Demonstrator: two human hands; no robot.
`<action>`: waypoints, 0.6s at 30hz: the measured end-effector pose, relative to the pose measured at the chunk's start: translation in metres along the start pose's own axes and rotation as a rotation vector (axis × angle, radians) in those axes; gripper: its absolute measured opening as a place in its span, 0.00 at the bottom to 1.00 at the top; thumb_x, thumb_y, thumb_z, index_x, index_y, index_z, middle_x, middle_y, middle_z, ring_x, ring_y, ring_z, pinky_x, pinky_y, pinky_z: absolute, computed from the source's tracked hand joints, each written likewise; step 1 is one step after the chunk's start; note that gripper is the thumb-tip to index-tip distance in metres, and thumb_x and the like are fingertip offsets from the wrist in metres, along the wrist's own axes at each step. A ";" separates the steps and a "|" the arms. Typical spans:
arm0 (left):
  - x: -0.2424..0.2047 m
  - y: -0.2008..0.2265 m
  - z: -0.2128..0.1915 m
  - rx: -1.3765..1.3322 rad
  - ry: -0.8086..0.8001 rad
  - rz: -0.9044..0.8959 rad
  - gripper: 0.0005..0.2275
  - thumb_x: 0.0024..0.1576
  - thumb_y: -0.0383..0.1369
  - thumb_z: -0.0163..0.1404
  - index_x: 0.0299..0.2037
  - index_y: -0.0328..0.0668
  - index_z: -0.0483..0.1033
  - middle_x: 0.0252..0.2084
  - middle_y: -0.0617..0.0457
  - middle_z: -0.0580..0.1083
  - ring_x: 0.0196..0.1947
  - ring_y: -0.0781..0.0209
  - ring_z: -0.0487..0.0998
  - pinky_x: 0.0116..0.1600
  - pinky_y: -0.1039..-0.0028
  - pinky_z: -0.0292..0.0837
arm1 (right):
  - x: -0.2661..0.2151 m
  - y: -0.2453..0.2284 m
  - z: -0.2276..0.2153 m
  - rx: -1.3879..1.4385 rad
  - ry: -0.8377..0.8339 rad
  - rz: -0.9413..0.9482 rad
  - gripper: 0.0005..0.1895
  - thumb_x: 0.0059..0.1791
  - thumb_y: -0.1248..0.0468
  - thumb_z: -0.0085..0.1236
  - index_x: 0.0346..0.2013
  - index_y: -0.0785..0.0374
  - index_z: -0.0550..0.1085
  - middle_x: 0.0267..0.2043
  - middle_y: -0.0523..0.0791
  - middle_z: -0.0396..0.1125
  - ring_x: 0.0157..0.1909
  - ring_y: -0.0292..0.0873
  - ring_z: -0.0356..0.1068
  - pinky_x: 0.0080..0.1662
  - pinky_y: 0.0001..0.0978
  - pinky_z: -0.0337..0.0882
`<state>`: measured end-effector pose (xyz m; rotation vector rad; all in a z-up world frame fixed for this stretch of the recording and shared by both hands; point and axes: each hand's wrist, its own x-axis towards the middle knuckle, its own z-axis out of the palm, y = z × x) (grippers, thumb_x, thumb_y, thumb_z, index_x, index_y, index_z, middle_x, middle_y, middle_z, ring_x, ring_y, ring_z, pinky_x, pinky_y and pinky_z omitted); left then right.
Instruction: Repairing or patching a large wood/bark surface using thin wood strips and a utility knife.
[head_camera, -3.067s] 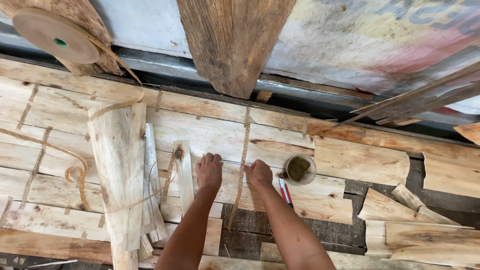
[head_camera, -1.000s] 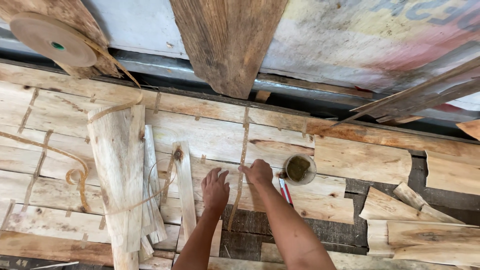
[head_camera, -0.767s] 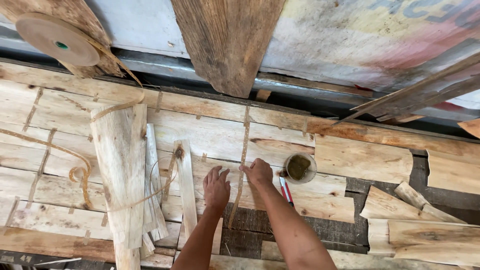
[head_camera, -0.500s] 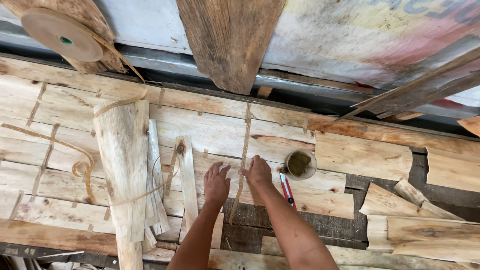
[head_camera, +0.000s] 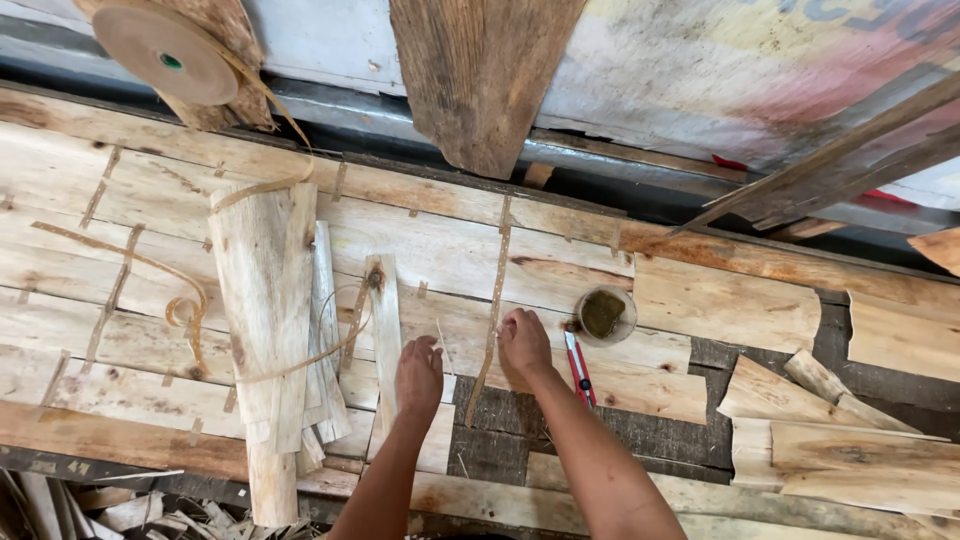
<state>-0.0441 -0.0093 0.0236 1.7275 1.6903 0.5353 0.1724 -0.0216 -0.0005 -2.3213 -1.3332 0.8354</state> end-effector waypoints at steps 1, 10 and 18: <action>-0.001 0.003 -0.001 -0.002 0.002 0.001 0.08 0.59 0.31 0.53 0.47 0.38 0.77 0.44 0.42 0.76 0.46 0.41 0.76 0.51 0.55 0.71 | -0.004 -0.001 -0.001 -0.001 0.002 -0.002 0.10 0.52 0.56 0.59 0.42 0.57 0.71 0.45 0.45 0.66 0.47 0.45 0.70 0.50 0.40 0.71; 0.008 -0.025 0.042 0.130 -0.166 -0.144 0.14 0.55 0.42 0.60 0.38 0.37 0.77 0.43 0.42 0.76 0.45 0.44 0.79 0.50 0.58 0.74 | -0.051 0.022 0.005 0.168 0.040 0.009 0.08 0.51 0.59 0.57 0.41 0.59 0.74 0.46 0.45 0.70 0.46 0.45 0.73 0.49 0.36 0.74; -0.004 -0.014 0.028 -0.043 -0.279 -0.105 0.07 0.54 0.34 0.56 0.35 0.40 0.80 0.34 0.46 0.81 0.36 0.50 0.83 0.45 0.61 0.78 | -0.106 0.026 -0.015 0.371 0.018 0.035 0.11 0.52 0.59 0.58 0.44 0.64 0.77 0.37 0.46 0.77 0.38 0.38 0.76 0.43 0.32 0.75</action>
